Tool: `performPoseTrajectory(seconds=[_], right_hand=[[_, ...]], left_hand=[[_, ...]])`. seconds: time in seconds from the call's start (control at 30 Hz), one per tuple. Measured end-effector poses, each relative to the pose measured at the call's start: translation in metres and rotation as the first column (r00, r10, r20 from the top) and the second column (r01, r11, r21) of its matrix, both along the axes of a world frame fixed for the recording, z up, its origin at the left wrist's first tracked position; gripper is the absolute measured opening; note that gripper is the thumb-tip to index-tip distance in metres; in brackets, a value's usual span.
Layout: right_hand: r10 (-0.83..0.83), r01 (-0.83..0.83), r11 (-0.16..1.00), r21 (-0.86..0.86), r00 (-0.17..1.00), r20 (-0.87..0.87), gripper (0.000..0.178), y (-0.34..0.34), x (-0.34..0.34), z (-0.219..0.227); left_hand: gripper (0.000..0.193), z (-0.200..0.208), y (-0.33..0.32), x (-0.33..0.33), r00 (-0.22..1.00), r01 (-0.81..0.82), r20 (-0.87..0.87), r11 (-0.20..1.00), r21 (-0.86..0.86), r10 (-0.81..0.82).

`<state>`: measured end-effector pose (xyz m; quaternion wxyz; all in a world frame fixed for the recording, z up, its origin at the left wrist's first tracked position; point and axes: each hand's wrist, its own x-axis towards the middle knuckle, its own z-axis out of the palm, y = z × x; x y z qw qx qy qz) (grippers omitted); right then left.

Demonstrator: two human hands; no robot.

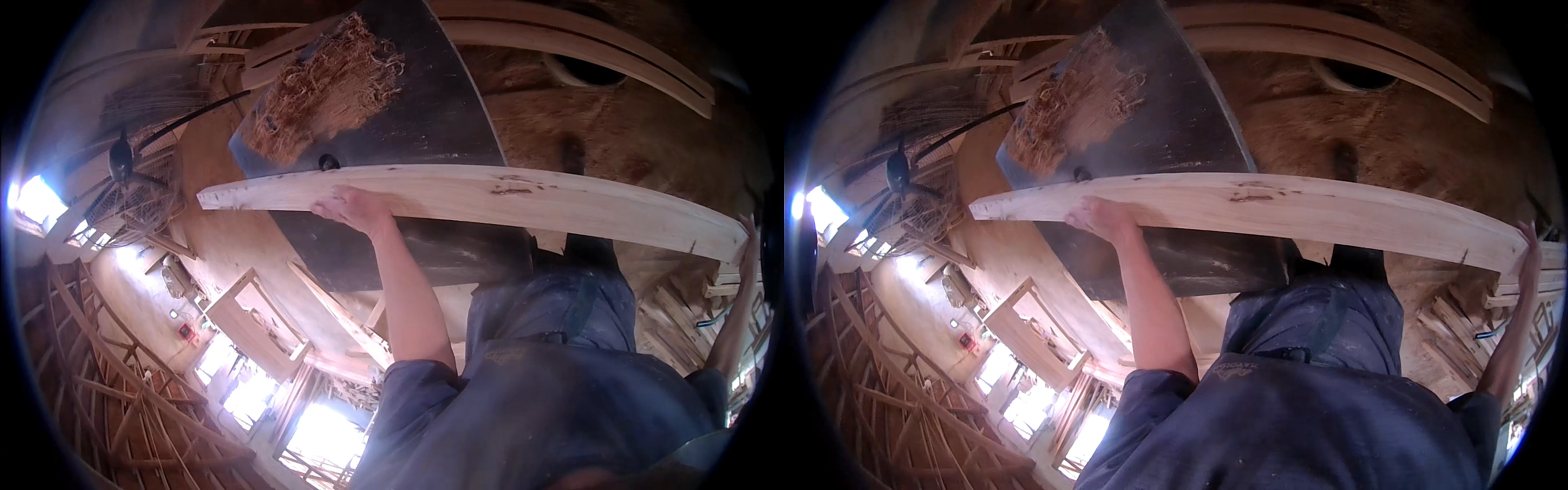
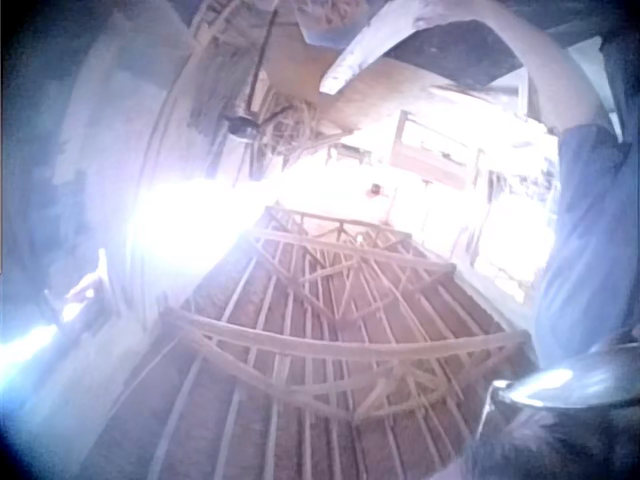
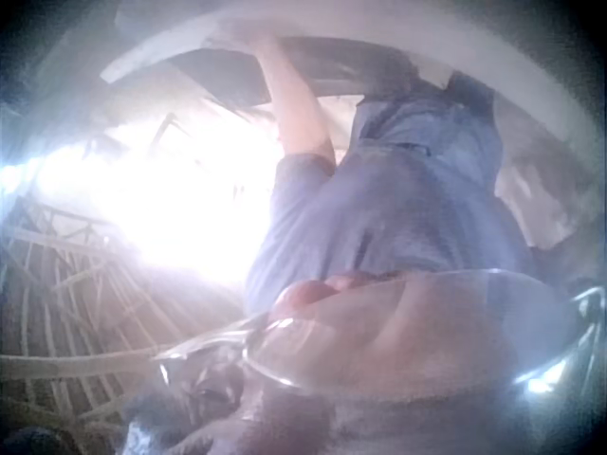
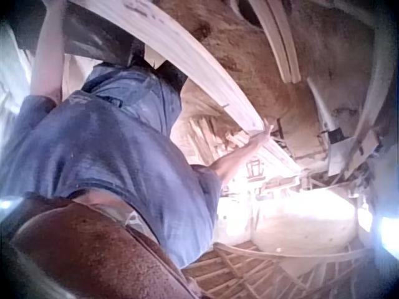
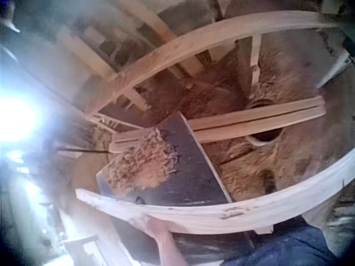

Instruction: The person uses a spindle moulder to shape a long wooden plank. They repeatedly feed the plank through the machine, flipping it to work on different edges and faces, while wood shavings accumulate on the table.

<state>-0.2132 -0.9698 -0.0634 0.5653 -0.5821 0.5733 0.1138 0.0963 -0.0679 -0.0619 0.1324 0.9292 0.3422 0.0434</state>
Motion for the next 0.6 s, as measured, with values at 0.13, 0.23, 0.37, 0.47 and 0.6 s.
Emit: performPoseTrajectory(seconds=[0.13,0.23,0.37,0.47,0.6], right_hand=[[-0.04,0.039,0.999,0.032,0.999,0.037,0.068,0.007,0.006,-0.003],[0.048,-0.048,0.999,-0.002,0.996,0.079,0.063,0.004,0.012,-0.012],[0.023,-0.025,0.999,0.039,0.999,0.041,0.06,0.037,0.026,-0.008],[-0.024,0.021,0.998,0.063,0.998,0.054,0.06,0.046,0.024,-0.009],[-0.065,0.065,0.991,0.116,0.998,-0.011,0.06,0.065,0.044,-0.003]], left_hand=[[0.045,0.006,0.014,0.015,0.881,0.375,-0.437,0.83,0.414,-0.181],[0.034,-0.032,0.061,0.004,0.921,0.384,-0.217,0.65,0.655,-0.325],[0.031,-0.026,0.079,0.011,0.902,0.431,-0.334,0.616,0.659,-0.274],[0.047,-0.026,0.088,0.015,0.953,0.281,-0.212,0.889,0.361,-0.215],[0.036,-0.047,0.126,0.009,0.954,0.245,0.034,0.838,0.487,-0.299]])
